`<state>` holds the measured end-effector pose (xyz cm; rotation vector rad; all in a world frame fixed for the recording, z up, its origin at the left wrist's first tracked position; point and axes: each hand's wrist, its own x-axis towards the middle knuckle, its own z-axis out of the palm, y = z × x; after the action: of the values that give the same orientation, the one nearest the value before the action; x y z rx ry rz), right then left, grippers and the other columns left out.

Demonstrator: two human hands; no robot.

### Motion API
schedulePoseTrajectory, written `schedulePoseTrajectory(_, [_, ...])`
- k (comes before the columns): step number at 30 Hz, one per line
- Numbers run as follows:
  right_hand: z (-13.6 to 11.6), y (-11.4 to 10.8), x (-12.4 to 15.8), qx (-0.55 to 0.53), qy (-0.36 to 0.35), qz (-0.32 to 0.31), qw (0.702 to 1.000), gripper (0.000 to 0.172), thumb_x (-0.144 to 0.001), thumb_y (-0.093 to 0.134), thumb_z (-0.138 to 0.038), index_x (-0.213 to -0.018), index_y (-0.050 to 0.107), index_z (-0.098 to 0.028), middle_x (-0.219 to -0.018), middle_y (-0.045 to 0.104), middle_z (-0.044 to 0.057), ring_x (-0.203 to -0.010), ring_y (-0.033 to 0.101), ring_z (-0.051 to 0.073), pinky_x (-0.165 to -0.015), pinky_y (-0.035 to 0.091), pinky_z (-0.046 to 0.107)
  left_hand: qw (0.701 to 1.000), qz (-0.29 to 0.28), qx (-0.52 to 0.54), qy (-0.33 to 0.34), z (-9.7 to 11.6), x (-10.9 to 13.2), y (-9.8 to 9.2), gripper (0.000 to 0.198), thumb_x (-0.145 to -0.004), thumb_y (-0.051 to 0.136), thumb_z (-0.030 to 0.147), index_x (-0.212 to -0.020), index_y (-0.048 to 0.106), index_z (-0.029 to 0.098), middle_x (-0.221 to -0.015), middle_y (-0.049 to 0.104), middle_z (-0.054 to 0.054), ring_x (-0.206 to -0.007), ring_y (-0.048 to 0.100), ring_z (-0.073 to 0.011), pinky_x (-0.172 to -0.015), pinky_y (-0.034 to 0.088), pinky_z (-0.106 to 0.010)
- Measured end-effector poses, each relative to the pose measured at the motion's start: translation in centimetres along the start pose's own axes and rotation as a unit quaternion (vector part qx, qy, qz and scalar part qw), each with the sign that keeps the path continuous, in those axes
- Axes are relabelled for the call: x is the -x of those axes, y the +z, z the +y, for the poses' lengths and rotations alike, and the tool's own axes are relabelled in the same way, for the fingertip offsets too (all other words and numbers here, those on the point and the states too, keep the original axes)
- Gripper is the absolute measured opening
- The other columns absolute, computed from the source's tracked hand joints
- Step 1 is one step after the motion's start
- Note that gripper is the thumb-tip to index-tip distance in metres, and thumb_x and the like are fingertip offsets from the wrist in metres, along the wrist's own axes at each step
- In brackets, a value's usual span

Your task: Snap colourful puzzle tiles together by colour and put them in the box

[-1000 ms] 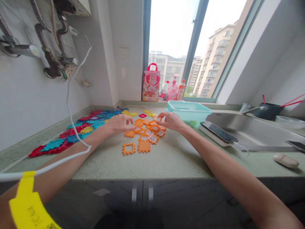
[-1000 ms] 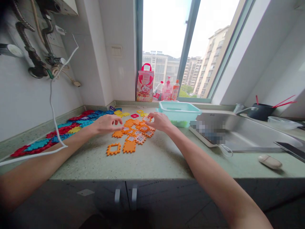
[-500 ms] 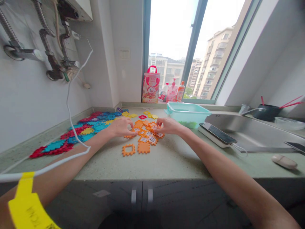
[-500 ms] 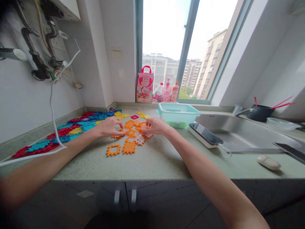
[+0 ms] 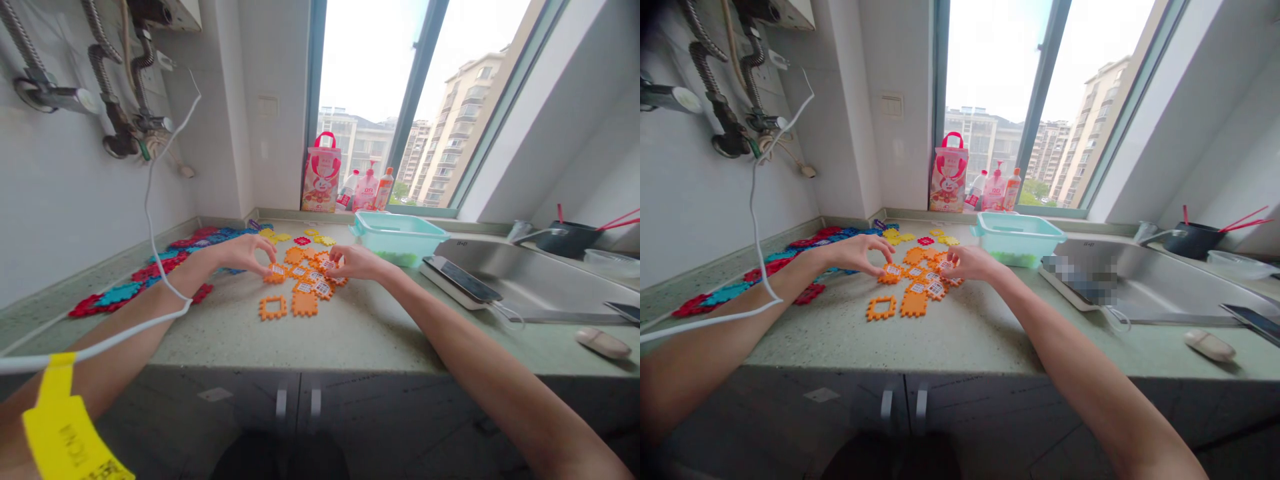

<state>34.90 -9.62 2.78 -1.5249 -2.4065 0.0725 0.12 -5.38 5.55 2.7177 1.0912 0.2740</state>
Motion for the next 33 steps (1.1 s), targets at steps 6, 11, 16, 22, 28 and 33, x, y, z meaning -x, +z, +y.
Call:
schedulePoseTrajectory(6, [-0.1,0.1,0.0,0.001,0.007,-0.001,1.0,0.033,-0.081,0.081,-0.044,-0.105,0.069,-0.024,-0.106,0.078,0.002,-0.074,0.067,0.015,-0.064,0.042,0.026,0.997,-0.06,-0.037,-0.035,0.0,-0.1,0.3,0.053,-0.068,0.083,0.06,-0.109,0.078,0.027,-0.137,0.068,-0.005,-0.127,0.06,-0.0298,-0.111,0.041,-0.035])
schedulePoseTrajectory(11, [-0.3,-0.1,0.2,0.004,0.0,0.022,1.0,0.032,-0.081,0.08,-0.042,-0.106,0.069,-0.024,-0.105,0.078,0.002,-0.074,0.066,0.015,-0.064,0.04,0.026,0.997,-0.064,-0.034,-0.029,0.1,-0.3,0.9,0.049,-0.069,0.082,0.058,-0.107,0.077,0.026,-0.143,0.065,-0.006,-0.132,0.057,-0.0307,-0.115,0.038,-0.037])
schedulePoseTrajectory(16, [-0.5,-0.4,0.3,0.001,-0.009,0.052,0.999,0.031,-0.082,0.079,-0.041,-0.106,0.07,-0.024,-0.097,0.077,0.003,-0.076,0.066,0.016,-0.066,0.041,0.026,0.997,-0.057,-0.025,-0.035,-0.6,-0.5,0.9,0.05,-0.068,0.082,0.064,-0.103,0.079,0.028,-0.155,0.057,-0.003,-0.142,0.05,-0.0308,-0.121,0.033,-0.038])
schedulePoseTrajectory(22, [-0.4,-0.2,0.2,-0.001,-0.018,0.072,0.997,0.032,-0.081,0.079,-0.042,-0.107,0.071,-0.024,-0.096,0.077,0.003,-0.077,0.067,0.017,-0.067,0.041,0.027,0.998,-0.052,-0.016,-0.035,-0.8,-0.5,0.7,0.05,-0.069,0.082,0.064,-0.103,0.078,0.027,-0.156,0.057,-0.005,-0.144,0.05,-0.0315,-0.122,0.033,-0.04])
schedulePoseTrajectory(28, [-0.5,-0.2,0.2,-0.005,-0.017,0.067,0.998,0.034,-0.081,0.08,-0.043,-0.109,0.071,-0.025,-0.101,0.078,0.002,-0.076,0.066,0.017,-0.066,0.041,0.027,0.997,-0.061,-0.041,-0.028,-1.0,-0.5,1.0,0.055,-0.068,0.082,0.067,-0.108,0.078,0.03,-0.156,0.056,-0.003,-0.146,0.048,-0.0318,-0.123,0.033,-0.04])
schedulePoseTrajectory(33, [-0.6,-0.2,0.2,-0.01,-0.024,0.07,0.997,0.034,-0.082,0.081,-0.042,-0.11,0.071,-0.025,-0.102,0.079,0.002,-0.078,0.068,0.017,-0.068,0.042,0.027,0.997,-0.063,-0.031,-0.042,-1.1,-0.6,1.0,0.049,-0.068,0.082,0.066,-0.101,0.08,0.029,-0.156,0.056,-0.002,-0.146,0.048,-0.0329,-0.124,0.033,-0.04])
